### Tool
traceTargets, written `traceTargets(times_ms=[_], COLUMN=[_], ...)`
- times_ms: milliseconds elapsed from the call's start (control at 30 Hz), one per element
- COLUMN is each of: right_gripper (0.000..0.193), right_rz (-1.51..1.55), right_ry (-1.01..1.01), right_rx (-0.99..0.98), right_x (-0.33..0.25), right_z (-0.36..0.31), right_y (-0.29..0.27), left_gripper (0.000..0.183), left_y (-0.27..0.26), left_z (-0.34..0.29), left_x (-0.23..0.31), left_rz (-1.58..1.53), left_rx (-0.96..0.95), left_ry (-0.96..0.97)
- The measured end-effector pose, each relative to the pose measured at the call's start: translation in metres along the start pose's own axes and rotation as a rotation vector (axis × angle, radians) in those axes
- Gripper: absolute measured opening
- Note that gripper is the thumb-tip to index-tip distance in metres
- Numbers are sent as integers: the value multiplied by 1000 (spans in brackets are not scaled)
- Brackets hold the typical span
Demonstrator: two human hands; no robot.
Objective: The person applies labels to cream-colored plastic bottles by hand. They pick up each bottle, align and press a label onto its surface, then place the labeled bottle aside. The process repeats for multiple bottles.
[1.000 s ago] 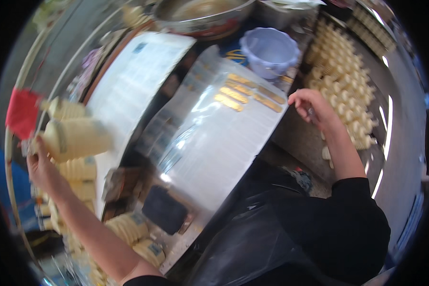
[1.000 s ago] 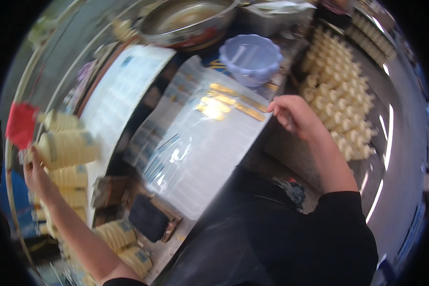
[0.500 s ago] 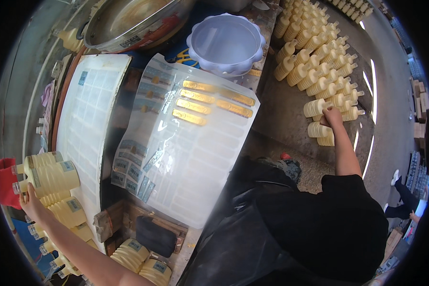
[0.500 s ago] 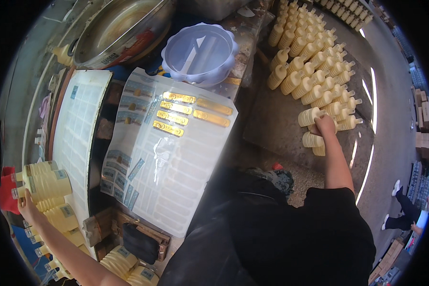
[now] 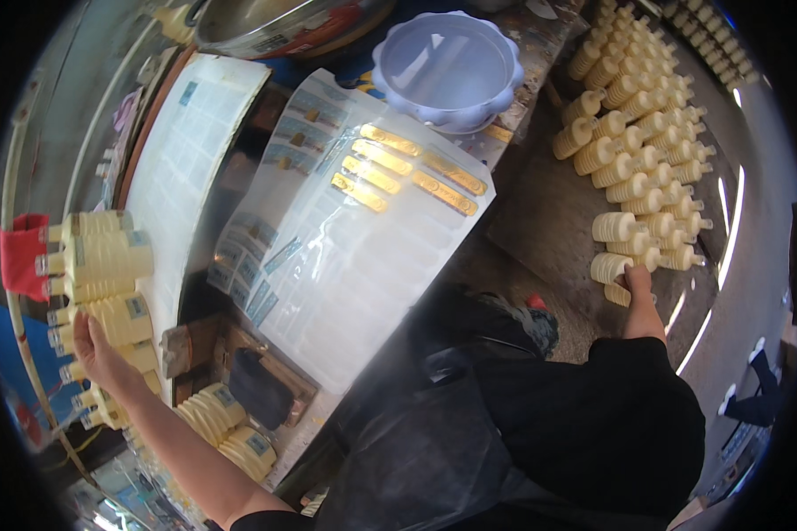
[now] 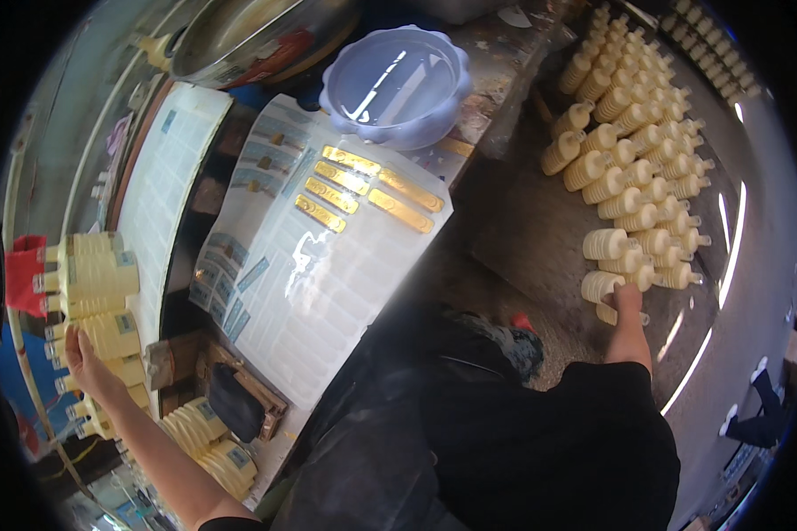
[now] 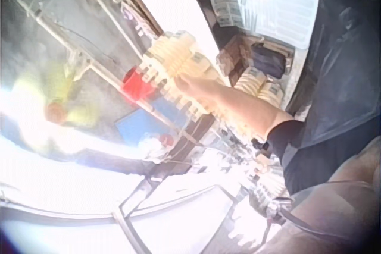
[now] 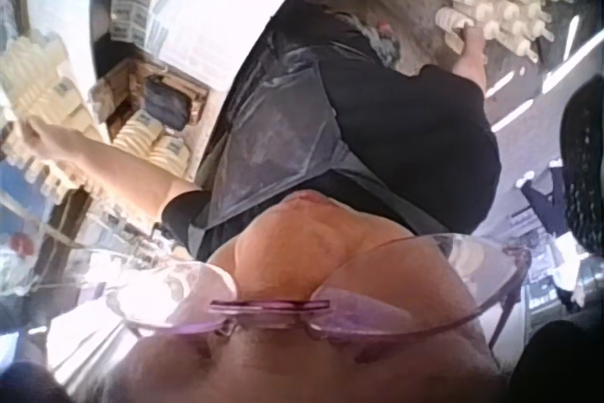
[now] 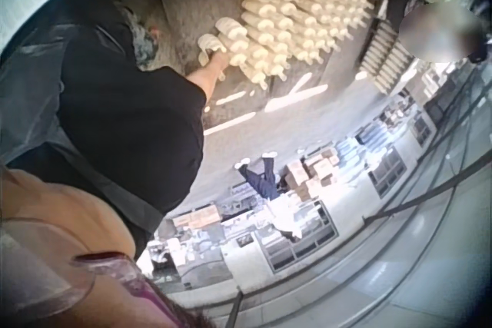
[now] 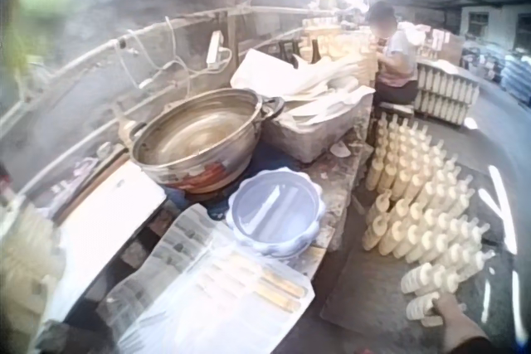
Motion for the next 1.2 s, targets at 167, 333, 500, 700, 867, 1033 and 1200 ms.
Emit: traceTargets(times_ms=[167, 333, 500, 700, 867, 1033, 1200], right_gripper=[41, 36, 29, 28, 28, 29, 34], right_rz=[-31, -116, 156, 136, 86, 159, 350], right_ry=[-119, -132, -313, -812, -1331, -1739, -1382], right_rx=[128, 127, -63, -253, -573, -952, -1139], right_x=[22, -19, -116, -290, -425, -539, -620], right_z=[8, -19, -78, -243, -400, -485, -546], right_y=[40, 34, -25, -142, -237, -241, -140], left_gripper=[29, 27, 19, 26, 74, 108, 100], left_y=[12, 38, 68, 92, 85, 53, 16], left_z=[-26, -51, -109, -182, -233, -251, -264], left_x=[29, 44, 104, 132, 153, 140, 58], left_rz=[39, -60, -294, -351, -504, -718, -994], left_rx=[-75, -168, -439, -788, -979, -1167, -999], left_ry=[-18, -14, -44, 325, 596, 482, -312])
Point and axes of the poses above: each hand's wrist, its own z-axis towards the middle knuckle, its own y-axis out of the palm, x = y × z, the point moved 2 cm from there along z, towards the middle knuckle, and after that the axes turned 14 degrees about z, right-handed, at the moved point
